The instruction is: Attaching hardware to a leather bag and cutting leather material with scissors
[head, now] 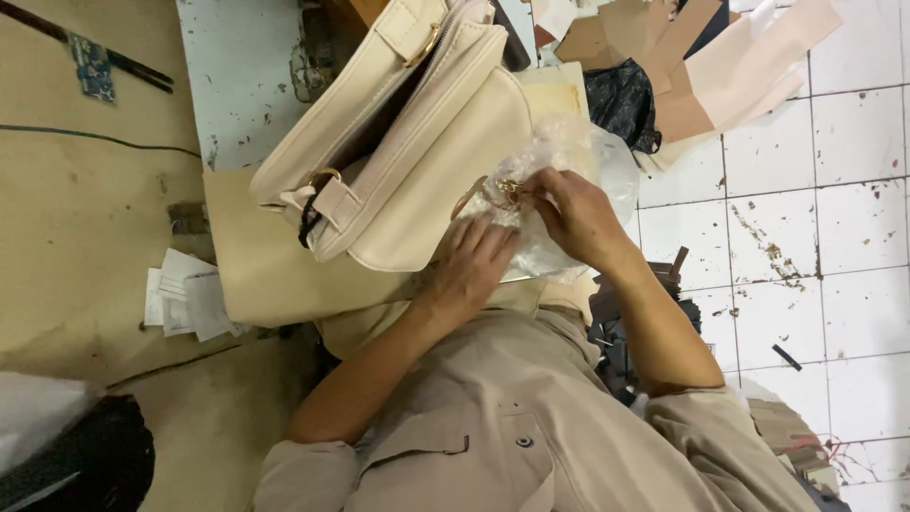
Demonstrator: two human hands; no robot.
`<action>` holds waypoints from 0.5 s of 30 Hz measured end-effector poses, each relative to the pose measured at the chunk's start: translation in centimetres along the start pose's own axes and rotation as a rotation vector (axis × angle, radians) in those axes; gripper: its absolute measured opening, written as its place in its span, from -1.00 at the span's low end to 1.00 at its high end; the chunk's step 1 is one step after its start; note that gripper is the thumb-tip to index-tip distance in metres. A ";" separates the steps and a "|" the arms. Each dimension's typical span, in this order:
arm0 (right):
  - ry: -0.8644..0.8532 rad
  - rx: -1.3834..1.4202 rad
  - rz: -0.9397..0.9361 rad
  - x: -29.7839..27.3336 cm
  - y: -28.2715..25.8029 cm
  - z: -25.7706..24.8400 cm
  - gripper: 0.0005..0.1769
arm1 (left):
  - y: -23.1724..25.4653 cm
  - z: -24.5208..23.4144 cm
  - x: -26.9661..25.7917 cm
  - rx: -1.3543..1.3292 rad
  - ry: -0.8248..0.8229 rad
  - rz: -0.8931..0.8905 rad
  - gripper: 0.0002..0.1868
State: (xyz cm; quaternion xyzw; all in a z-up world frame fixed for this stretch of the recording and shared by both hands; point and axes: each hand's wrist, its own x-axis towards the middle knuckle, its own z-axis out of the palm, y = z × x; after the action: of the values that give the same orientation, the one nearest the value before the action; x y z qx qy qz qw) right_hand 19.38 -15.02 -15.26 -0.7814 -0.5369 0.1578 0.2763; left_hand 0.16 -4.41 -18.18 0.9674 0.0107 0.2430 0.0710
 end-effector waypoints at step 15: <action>-0.070 0.759 0.151 1.2 2.8 0.3 -0.76 | -0.3 -2.1 1.8 -0.587 0.018 -0.265 -0.64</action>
State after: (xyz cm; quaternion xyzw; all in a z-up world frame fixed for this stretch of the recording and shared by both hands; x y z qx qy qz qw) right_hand 21.78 -14.58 -17.13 -0.6551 -0.3903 0.3915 0.5149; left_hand 0.82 -3.69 -15.55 0.8936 0.0668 0.2328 0.3778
